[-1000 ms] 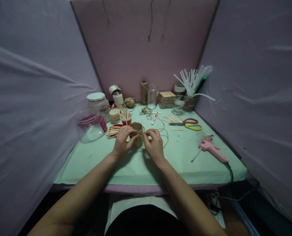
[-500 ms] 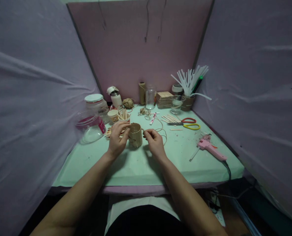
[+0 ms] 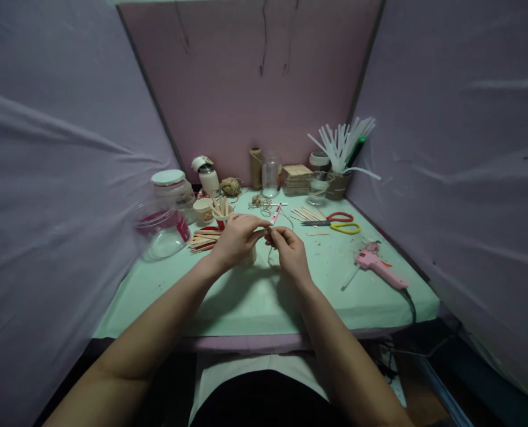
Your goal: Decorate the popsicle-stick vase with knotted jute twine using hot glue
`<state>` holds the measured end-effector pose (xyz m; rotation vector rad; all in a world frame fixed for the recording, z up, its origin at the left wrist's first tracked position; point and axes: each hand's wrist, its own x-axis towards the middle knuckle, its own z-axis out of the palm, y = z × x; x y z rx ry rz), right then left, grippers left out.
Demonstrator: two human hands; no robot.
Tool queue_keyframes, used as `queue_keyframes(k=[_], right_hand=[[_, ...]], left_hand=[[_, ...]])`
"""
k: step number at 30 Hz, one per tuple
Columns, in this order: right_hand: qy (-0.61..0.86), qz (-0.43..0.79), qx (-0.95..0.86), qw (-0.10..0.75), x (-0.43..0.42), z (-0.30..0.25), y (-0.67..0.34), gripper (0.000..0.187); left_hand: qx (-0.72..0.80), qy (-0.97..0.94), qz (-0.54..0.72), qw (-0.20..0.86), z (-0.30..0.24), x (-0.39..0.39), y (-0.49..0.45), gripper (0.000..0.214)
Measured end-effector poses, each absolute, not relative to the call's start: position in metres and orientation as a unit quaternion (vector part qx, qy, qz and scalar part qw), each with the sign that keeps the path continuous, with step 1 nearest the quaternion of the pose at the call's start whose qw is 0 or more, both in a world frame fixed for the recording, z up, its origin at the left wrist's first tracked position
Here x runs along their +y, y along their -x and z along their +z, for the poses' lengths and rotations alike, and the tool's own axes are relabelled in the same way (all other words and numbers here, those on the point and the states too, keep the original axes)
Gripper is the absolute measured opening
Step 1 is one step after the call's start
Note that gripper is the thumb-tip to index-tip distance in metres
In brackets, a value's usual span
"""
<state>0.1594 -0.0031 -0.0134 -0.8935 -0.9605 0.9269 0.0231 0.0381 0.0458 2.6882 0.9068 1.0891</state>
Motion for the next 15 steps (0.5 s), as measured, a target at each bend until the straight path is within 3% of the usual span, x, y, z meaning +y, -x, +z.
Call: queue_keyframes(k=[5,15], right_hand=[[0.387,0.421,-0.407,0.712,-0.012,0.003,-0.168,0.022],[0.478,0.278,-0.53,0.643,-0.044,0.031,-0.187,0.02]], left_hand=[[0.286,-0.864,0.404,0.092,0.052,0.034,-0.04,0.008],[0.308,-0.747,0.462,0.365,0.054,0.007,-0.054,0.012]])
